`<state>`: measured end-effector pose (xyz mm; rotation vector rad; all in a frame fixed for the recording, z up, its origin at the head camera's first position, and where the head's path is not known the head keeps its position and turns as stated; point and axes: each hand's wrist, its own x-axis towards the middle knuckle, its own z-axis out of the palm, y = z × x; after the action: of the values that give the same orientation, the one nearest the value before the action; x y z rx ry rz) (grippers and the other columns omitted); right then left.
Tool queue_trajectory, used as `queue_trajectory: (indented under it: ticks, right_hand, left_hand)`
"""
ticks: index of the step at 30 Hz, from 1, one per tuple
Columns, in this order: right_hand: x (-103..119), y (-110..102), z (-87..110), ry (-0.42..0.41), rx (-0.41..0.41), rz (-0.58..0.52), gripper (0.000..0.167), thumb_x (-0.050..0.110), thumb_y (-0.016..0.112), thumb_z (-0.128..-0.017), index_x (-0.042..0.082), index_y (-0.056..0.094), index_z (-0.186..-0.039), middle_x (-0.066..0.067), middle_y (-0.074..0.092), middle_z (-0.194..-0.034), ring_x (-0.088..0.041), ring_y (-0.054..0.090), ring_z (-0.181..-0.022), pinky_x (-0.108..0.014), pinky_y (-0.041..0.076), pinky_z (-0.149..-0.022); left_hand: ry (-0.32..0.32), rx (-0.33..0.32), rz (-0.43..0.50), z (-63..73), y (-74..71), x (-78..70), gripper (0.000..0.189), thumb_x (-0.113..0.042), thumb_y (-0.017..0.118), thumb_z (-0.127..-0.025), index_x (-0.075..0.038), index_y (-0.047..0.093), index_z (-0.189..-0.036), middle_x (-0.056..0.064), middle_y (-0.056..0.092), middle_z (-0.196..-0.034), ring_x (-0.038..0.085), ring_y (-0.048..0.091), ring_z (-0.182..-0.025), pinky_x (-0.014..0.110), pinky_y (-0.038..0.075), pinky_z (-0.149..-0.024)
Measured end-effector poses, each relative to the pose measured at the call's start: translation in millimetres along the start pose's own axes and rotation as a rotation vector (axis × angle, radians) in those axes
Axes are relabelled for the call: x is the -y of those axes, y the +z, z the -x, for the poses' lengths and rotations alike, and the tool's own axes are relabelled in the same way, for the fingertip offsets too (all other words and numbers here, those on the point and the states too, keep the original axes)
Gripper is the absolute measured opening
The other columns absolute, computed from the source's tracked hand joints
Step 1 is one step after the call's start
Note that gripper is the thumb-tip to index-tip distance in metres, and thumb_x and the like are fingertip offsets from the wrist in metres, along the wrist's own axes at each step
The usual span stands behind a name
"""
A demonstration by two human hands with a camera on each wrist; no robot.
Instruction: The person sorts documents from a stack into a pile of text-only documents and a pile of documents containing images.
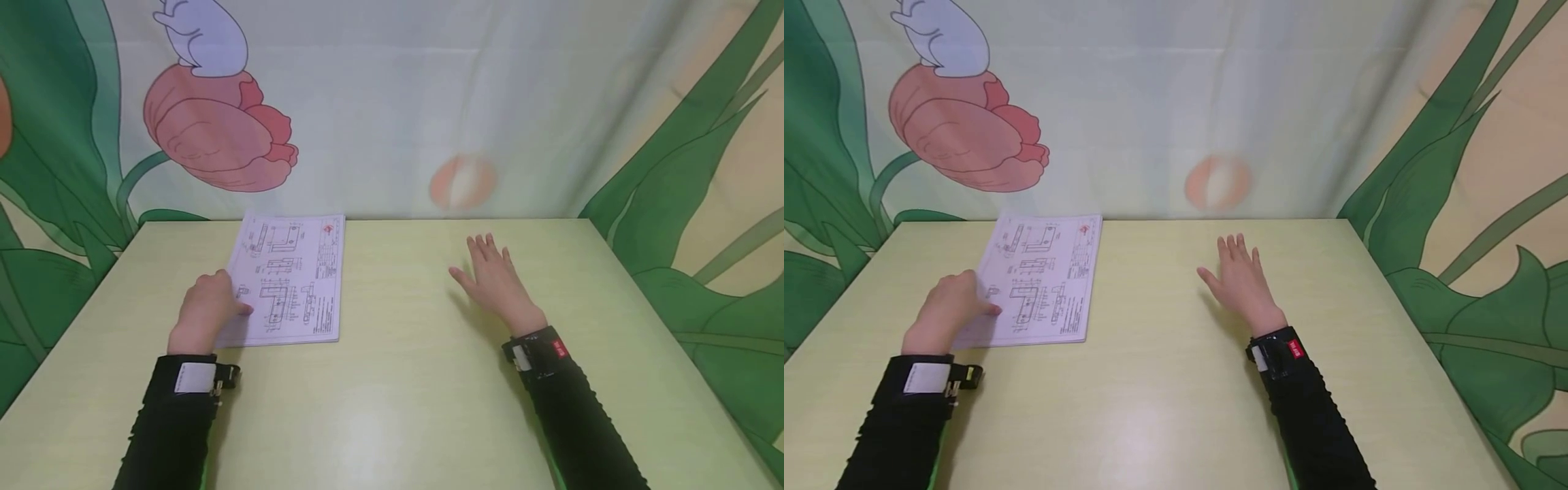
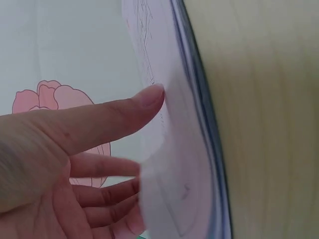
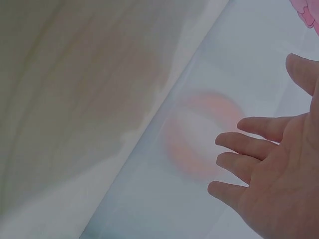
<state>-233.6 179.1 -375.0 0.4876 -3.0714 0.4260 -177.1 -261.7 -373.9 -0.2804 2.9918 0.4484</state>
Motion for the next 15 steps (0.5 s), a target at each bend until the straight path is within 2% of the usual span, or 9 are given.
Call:
queue_trajectory:
  ticks: [4, 8, 11, 15]
  right_hand:
    - [-3, 1, -0.1, 0.0, -0.006, 0.003, 0.08, 0.051, 0.04, -0.097, -0.002, 0.013, -0.15, -0.024, 0.011, -0.156, -0.037, 0.002, -0.145, -0.056, 0.002, -0.115]
    - [-5, 2, -0.7, -0.007, -0.024, 0.01, 0.08, 0.052, 0.039, -0.097, -0.003, 0.014, -0.149, -0.024, 0.012, -0.155, -0.038, 0.003, -0.145, -0.056, 0.004, -0.114]
    - [-5, 1, -1.1, -0.01, -0.03, 0.009, 0.08, 0.053, 0.039, -0.097, -0.003, 0.014, -0.149, -0.025, 0.012, -0.155, -0.038, 0.003, -0.145, -0.056, 0.003, -0.114]
    - [-4, 0, -1.1, -0.009, -0.028, 0.009, 0.08, 0.052, 0.04, -0.097, -0.003, 0.014, -0.149, -0.024, 0.011, -0.156, -0.037, 0.003, -0.145, -0.056, 0.002, -0.114]
  left_hand:
    - [-0.051, 0.01, 0.054, 2.0, -0.4, -0.1, 0.046, -0.007, 0.073, -0.078, 0.017, 0.048, -0.108, 0.029, 0.057, -0.09, 0.034, 0.055, -0.072, 0.036, 0.042, -0.059]
    - [-0.111, 0.014, 0.068, 4.5, -3.8, 5.2, 0.029, -0.003, 0.06, -0.083, 0.018, 0.053, -0.101, 0.028, 0.058, -0.084, 0.032, 0.054, -0.066, 0.033, 0.041, -0.054]
    - [-0.159, 0.036, 0.062, 6.3, -8.0, 12.5, 0.027, -0.005, 0.057, -0.083, 0.017, 0.055, -0.097, 0.026, 0.058, -0.081, 0.03, 0.053, -0.065, 0.033, 0.04, -0.052]
    - [-0.222, 0.093, 0.06, 8.9, -15.0, 20.8, 0.031, -0.009, 0.057, -0.082, 0.016, 0.055, -0.099, 0.026, 0.057, -0.083, 0.032, 0.051, -0.068, 0.035, 0.04, -0.054]
